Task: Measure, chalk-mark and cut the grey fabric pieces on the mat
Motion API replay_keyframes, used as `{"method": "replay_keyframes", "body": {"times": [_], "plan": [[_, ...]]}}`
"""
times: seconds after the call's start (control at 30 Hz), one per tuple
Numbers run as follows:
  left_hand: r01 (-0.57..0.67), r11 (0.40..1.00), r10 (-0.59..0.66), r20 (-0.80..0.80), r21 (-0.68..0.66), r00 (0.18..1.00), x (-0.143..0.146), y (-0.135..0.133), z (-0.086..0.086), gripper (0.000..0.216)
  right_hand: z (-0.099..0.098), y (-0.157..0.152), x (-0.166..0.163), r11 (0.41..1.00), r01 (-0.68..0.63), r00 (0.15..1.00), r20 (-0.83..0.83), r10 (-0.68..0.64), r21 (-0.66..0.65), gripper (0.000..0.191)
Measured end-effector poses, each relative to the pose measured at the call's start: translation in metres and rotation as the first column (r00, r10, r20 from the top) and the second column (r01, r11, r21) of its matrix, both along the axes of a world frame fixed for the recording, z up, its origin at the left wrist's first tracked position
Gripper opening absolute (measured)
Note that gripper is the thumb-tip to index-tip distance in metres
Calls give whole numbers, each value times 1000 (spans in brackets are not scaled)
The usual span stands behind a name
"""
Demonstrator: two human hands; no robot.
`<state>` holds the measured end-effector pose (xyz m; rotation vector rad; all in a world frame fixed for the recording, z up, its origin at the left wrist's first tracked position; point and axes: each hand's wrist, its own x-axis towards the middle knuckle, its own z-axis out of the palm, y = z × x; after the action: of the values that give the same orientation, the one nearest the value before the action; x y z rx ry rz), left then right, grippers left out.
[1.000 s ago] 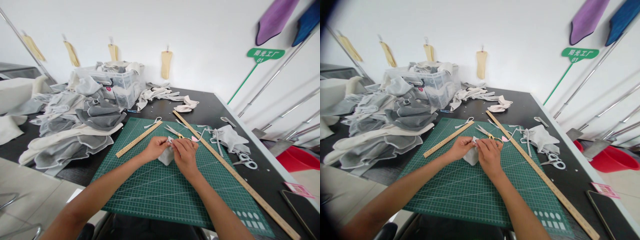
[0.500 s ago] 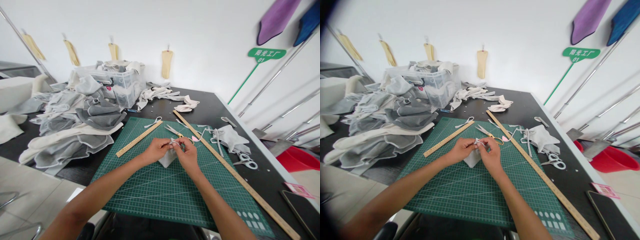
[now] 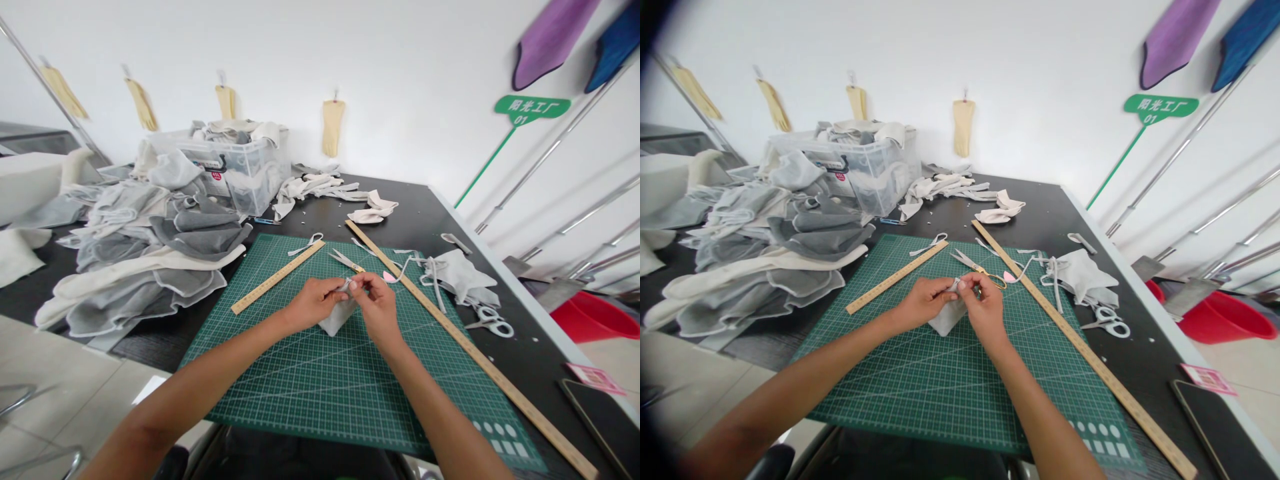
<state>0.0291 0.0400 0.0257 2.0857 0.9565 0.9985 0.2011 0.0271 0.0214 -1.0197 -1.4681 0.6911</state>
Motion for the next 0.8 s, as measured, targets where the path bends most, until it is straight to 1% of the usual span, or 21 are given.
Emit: {"method": "replay_keyframes", "body": {"times": [0.07, 0.13, 0.27, 0.33, 0.43, 0.53, 0.63, 0.7, 0.8], "plan": [[-2, 1000, 2, 0, 24, 1000, 0, 0, -1, 22, 0, 1, 1, 1000, 11, 1000, 2, -11, 3, 10], [-9, 999, 9, -8, 53, 1000, 0, 0, -2, 23, 2, 1, 1, 999, 34, 998, 53, -34, 19, 9], [0, 992, 2, -15, 123, 1000, -1, -3, 1, 25, 4, -2, 0, 992, 84, 989, 117, -95, 97, 7], [12, 990, -13, 5, 140, 1000, -1, -4, 4, 28, 4, -3, -1, 987, 100, 986, 122, -116, 126, 13], [13, 993, -18, 41, 121, 999, -1, -4, 6, 36, 4, -3, -1, 993, 71, 985, 151, -84, 90, 20], [-6, 994, -2, 73, 113, 997, -1, -4, 6, 40, 6, -4, -1, 999, 9, 987, 161, -15, 34, 13], [-2, 994, -8, 93, 107, 996, -1, -3, 6, 40, 9, -4, 0, 1000, -6, 990, 142, 2, 27, 7], [-10, 997, 2, 111, 72, 994, -1, -3, 6, 43, 11, -5, 0, 999, -9, 989, 151, 3, 38, 6], [-13, 1000, 15, 158, -12, 987, 1, -2, 5, 45, 13, -6, -1, 999, -14, 987, 164, 7, 42, 9]]}}
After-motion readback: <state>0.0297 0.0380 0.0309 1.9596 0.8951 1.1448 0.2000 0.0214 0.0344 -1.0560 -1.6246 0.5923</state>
